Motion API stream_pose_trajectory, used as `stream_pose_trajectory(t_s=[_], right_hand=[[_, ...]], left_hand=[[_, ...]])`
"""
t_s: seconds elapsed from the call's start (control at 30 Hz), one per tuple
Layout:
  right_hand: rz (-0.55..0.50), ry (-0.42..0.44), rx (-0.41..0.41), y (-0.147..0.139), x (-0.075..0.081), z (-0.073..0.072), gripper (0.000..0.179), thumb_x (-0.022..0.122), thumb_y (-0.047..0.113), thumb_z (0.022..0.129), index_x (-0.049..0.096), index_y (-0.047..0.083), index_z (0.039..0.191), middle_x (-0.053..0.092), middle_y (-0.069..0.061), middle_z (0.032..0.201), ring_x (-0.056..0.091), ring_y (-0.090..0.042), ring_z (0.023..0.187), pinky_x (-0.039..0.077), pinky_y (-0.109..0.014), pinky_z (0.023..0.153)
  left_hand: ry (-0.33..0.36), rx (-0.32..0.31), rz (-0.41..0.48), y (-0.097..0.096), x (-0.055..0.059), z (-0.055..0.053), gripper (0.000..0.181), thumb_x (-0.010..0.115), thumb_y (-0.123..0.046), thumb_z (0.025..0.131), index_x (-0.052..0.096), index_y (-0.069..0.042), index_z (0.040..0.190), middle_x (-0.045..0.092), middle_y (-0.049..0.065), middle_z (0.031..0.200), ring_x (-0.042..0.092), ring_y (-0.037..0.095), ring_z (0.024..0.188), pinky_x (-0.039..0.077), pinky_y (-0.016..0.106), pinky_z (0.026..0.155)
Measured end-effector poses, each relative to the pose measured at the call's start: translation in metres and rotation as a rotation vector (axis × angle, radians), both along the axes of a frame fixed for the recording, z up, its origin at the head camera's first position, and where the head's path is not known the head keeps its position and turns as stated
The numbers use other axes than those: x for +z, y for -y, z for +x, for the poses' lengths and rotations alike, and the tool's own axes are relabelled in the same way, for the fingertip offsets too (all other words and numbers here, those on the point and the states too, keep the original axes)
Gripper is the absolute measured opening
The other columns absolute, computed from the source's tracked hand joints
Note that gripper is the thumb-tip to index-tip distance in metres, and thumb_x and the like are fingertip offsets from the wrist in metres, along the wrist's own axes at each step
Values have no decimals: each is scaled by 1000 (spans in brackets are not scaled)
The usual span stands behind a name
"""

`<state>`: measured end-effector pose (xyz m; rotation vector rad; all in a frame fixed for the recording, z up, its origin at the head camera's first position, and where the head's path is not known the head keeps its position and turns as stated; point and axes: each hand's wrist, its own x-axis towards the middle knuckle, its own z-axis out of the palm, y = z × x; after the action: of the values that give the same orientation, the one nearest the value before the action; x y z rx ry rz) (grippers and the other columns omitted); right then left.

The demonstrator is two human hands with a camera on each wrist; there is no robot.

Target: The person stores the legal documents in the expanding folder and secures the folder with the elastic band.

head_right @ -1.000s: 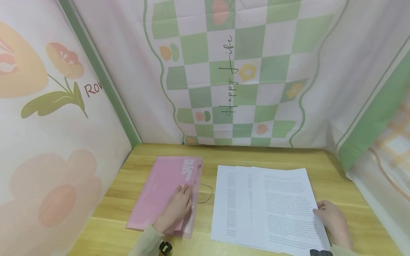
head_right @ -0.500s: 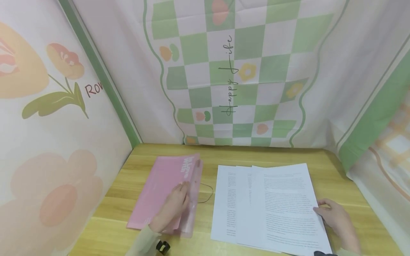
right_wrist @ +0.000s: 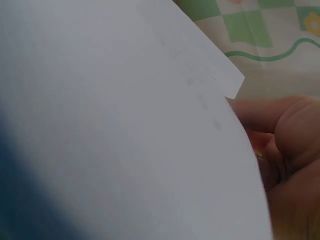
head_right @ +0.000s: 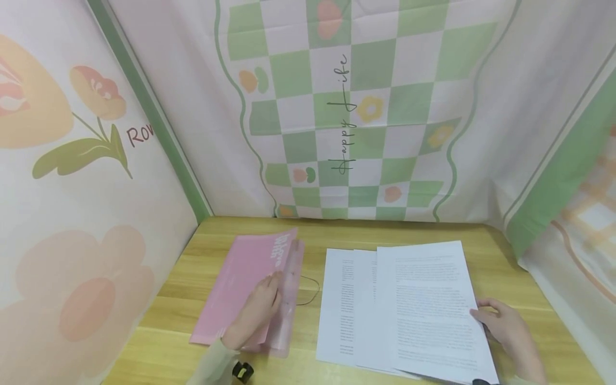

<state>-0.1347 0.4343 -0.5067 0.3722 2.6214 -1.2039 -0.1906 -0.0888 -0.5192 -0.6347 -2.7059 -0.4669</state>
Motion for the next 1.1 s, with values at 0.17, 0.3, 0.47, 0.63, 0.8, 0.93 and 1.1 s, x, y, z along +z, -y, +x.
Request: stream_pose_trajectory(t_s=[0.17, 0.3, 0.47, 0.63, 0.8, 0.93, 1.1], right_hand=[[-39, 5, -16, 2, 3, 1, 67, 48, 31, 103, 29, -21, 138, 69, 0, 95, 62, 0, 74, 56, -23, 66], [-18, 5, -35, 2, 4, 0, 68, 49, 33, 102, 29, -20, 139, 69, -3, 96, 62, 0, 73, 55, -22, 66], [6, -26, -40, 2, 3, -3, 69, 51, 34, 101, 31, -19, 140, 70, -3, 95, 60, 2, 72, 54, -21, 65], [24, -58, -49, 4, 5, -5, 65, 52, 33, 100, 35, -18, 137, 70, 1, 91, 59, 3, 71, 54, -20, 64], [-20, -76, -49, 9, 9, -6, 64, 54, 32, 100, 37, -19, 134, 69, 7, 88, 59, 4, 71, 55, -21, 64], [-104, -85, -49, 15, 12, -7, 61, 55, 27, 100, 37, -21, 132, 69, 12, 86, 62, 4, 72, 58, -22, 66], [-151, -82, -54, 25, 15, -10, 60, 53, 24, 101, 33, -22, 135, 68, 14, 84, 64, 2, 72, 60, -23, 67]], left_hand=[[-8, 4, 0, 0, -2, -1, 44, 59, -8, 94, 52, 8, 134, 63, 28, 126, 65, 38, 111, 58, 46, 95], [-47, 1, -8, 0, -3, -1, 42, 60, -7, 93, 54, 9, 132, 65, 28, 123, 67, 38, 108, 59, 45, 92], [-105, -4, -21, 1, -2, -1, 41, 61, -6, 91, 56, 9, 129, 67, 27, 118, 69, 35, 102, 60, 43, 89], [-133, -5, -23, 1, 1, -1, 40, 62, -5, 91, 57, 9, 128, 69, 26, 113, 69, 34, 99, 61, 41, 87], [-98, -4, 0, 3, 5, 1, 40, 60, -5, 93, 55, 9, 130, 68, 26, 115, 69, 33, 99, 62, 40, 86], [-47, -4, 23, 4, 9, 1, 41, 55, -6, 97, 52, 8, 135, 68, 23, 115, 69, 28, 95, 63, 35, 82], [-29, -1, 33, 5, 10, 1, 42, 56, -6, 97, 51, 6, 137, 69, 21, 113, 70, 26, 93, 63, 33, 79]])
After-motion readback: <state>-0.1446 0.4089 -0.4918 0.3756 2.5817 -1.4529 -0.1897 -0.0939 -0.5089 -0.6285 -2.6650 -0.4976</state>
